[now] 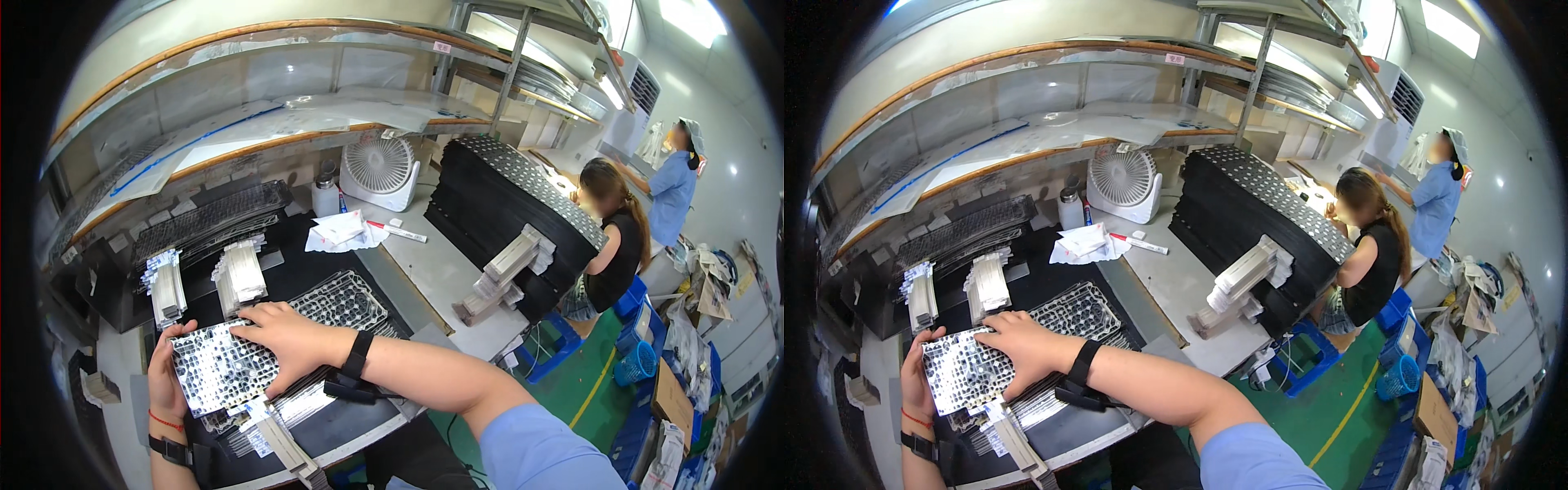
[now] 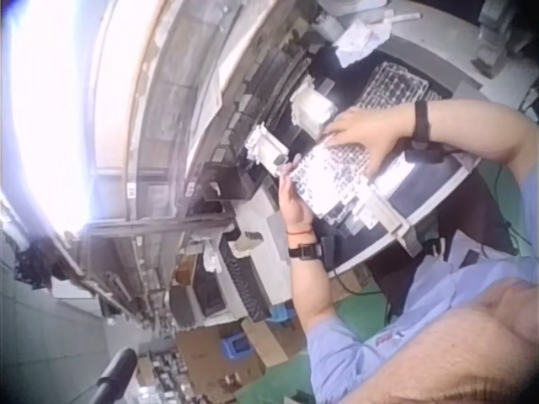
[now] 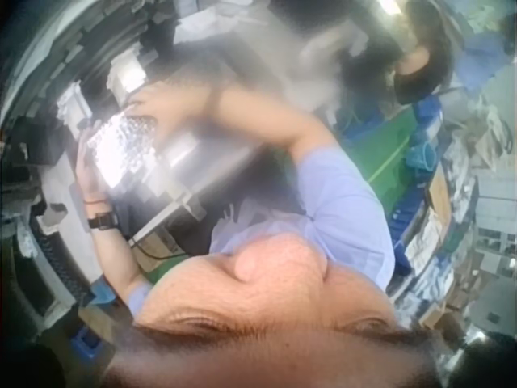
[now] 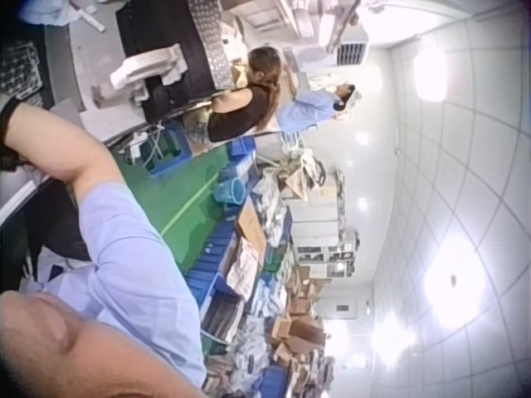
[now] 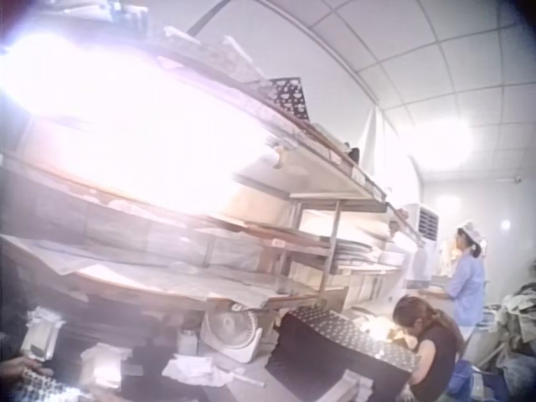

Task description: Sort and organize keyboard membrane circuits at a workstation.

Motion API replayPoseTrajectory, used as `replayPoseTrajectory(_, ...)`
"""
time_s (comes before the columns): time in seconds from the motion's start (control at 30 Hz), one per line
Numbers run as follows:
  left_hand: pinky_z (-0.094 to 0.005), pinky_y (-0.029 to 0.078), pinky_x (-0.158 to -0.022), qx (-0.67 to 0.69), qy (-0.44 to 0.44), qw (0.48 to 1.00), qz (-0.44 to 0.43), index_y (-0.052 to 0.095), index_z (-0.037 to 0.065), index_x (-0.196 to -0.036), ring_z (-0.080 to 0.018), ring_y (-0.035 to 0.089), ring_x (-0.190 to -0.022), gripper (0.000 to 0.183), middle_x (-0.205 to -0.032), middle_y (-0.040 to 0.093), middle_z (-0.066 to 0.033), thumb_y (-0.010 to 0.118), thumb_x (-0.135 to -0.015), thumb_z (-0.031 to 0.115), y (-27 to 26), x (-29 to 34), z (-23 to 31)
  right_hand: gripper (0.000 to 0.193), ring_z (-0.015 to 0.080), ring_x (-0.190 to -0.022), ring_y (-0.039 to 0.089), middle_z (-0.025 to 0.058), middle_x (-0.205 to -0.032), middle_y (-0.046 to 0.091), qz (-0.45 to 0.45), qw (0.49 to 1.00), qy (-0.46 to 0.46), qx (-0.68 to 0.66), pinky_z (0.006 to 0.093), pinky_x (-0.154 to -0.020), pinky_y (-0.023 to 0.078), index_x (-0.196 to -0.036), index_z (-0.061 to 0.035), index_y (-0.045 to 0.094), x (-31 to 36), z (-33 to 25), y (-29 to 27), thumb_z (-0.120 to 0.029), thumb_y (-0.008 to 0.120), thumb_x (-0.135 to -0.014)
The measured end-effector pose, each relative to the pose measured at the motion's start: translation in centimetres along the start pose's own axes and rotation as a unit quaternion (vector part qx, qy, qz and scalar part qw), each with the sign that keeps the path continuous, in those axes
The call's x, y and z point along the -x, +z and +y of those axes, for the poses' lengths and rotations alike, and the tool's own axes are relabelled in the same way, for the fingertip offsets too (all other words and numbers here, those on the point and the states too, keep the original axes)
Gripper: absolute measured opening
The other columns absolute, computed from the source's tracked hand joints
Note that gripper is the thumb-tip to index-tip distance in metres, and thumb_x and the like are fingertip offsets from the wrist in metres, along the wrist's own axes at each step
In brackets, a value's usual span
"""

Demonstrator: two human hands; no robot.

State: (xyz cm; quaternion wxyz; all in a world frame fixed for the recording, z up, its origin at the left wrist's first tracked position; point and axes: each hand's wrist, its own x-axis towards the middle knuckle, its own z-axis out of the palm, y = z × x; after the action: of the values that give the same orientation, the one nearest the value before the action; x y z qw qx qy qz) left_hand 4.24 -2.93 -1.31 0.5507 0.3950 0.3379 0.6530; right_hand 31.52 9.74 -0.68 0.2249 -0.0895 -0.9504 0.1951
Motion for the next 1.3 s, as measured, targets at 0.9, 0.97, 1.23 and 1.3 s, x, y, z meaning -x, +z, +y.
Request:
replayPoseTrajectory(0.9,-0.0411,0.048,-0.107,-0.001,0.002,1.000,0.008,0.052,0.003,-0.132,-0.0255,0.061,-0.120,0.037,-0.137,0.059,-0.0169,0.049,-0.100,0.022,0.16,-0.08,-0.11,0.113,0.0479,-0.137,0.039,0.0314,-0.149,0.040,0.000,1.000,0.004,-0.003,0.0526,-0.114,0.029,-0.145,-0.0012,0.049,0.12,0.08,0.00,-0.051,0.089,-0.052)
replayPoseTrajectory(0.97,-0.0412,0.048,-0.107,0.000,0.002,1.000,0.008,0.052,0.003,-0.133,-0.0255,0.061,-0.120,0.037,-0.138,0.059,-0.0170,0.050,-0.100,0.022,0.33,-0.10,-0.09,0.113,0.0479,-0.137,0.039,0.0314,-0.149,0.040,-0.004,1.000,0.007,-0.005,0.0524,-0.114,0.028,-0.145,-0.0013,0.049,0.19,0.06,0.02,-0.051,0.089,-0.052)
replayPoseTrajectory(1.23,-0.0416,0.049,-0.107,0.007,0.004,1.000,0.007,0.052,0.003,-0.132,-0.0256,0.062,-0.120,0.037,-0.137,0.060,-0.0172,0.050,-0.100,0.021,0.30,-0.15,-0.11,0.112,0.0475,-0.136,0.039,0.0309,-0.148,0.041,0.000,1.000,0.003,0.006,0.0524,-0.114,0.029,-0.145,-0.0014,0.049,0.08,0.15,0.12,-0.052,0.088,-0.052)
replayPoseTrajectory(1.3,-0.0416,0.049,-0.107,0.002,0.001,1.000,0.005,0.052,0.003,-0.132,-0.0256,0.062,-0.120,0.037,-0.137,0.060,-0.0170,0.050,-0.100,0.021,0.29,-0.11,0.02,0.112,0.0475,-0.136,0.039,0.0309,-0.148,0.041,-0.003,1.000,0.006,0.001,0.0525,-0.114,0.028,-0.145,-0.0013,0.049,0.05,0.09,0.03,-0.052,0.088,-0.052)
